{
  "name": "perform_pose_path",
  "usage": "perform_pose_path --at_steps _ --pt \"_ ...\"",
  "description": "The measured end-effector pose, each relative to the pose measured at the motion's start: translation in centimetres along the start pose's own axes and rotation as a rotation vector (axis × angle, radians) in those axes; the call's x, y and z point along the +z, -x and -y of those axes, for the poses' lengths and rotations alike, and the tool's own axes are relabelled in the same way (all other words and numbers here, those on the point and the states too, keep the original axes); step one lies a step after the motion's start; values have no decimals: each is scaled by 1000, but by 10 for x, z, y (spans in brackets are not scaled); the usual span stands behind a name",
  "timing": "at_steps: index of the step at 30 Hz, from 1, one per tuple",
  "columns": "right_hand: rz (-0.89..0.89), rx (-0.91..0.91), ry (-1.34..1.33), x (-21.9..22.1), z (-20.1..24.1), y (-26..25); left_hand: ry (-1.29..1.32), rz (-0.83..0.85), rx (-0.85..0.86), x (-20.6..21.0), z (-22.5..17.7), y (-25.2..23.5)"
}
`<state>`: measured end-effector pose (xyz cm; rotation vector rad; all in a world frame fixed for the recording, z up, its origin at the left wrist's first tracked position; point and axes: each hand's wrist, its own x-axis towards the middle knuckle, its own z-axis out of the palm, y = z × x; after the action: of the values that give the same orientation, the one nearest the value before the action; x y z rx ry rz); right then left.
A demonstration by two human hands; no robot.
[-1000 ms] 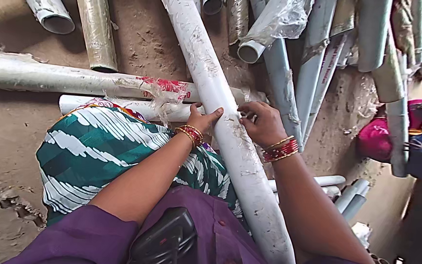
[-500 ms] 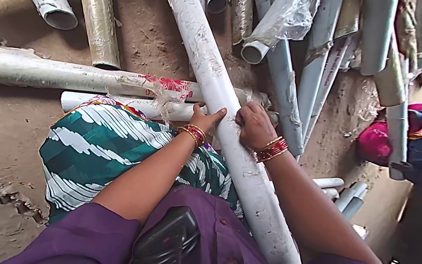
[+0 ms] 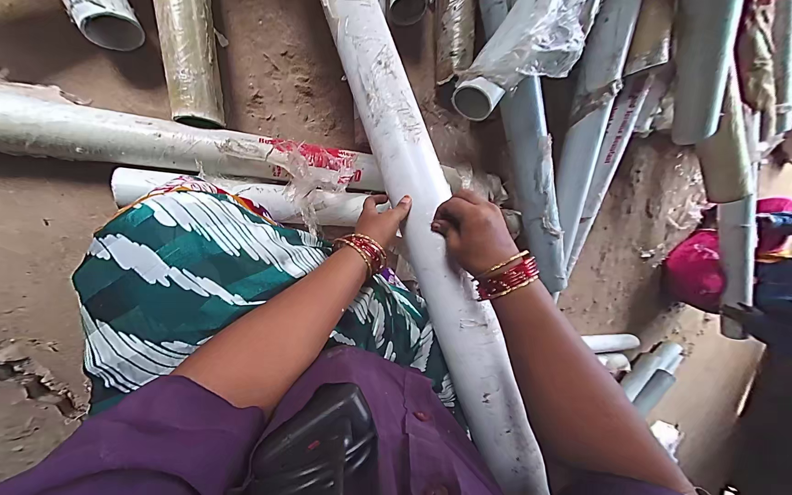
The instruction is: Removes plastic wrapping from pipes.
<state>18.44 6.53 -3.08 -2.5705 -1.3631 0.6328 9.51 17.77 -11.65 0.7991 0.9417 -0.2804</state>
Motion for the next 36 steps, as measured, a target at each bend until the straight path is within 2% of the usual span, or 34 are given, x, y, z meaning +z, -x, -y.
perform_pose_path --at_steps 2,6,8,13,16,18,21,24,28,32,34,36 --pt "52 83 4 -7 0 0 -29 7 -2 -1 1 0" --pt "68 332 -158 -22 -10 3 -99 -11 -10 -3 1 1" --pt "38 293 -163 -22 -12 7 -118 -29 -11 -2 1 2" --pt "-86 -9 74 -3 -3 10 -129 -25 -10 -1 1 1" --pt "-83 -18 185 4 -1 7 -137 -8 -9 -3 2 1" --pt "12 69 218 1 2 1 -147 3 -4 -4 1 2" --pt "95 291 170 -7 0 -9 -159 -5 -8 -3 0 4" --pt "33 435 -62 -15 -13 -10 -163 -7 -3 -4 -2 3" --pt "-71 457 -344 -29 -30 18 -175 -6 -4 -3 -1 2" --pt "-183 501 -223 -43 -20 60 -178 -10 4 0 1 0" --pt "-124 461 -178 -44 -16 84 -195 -13 7 1 1 2" --pt "-43 321 -157 -40 -9 109 -210 -11 16 0 2 3"
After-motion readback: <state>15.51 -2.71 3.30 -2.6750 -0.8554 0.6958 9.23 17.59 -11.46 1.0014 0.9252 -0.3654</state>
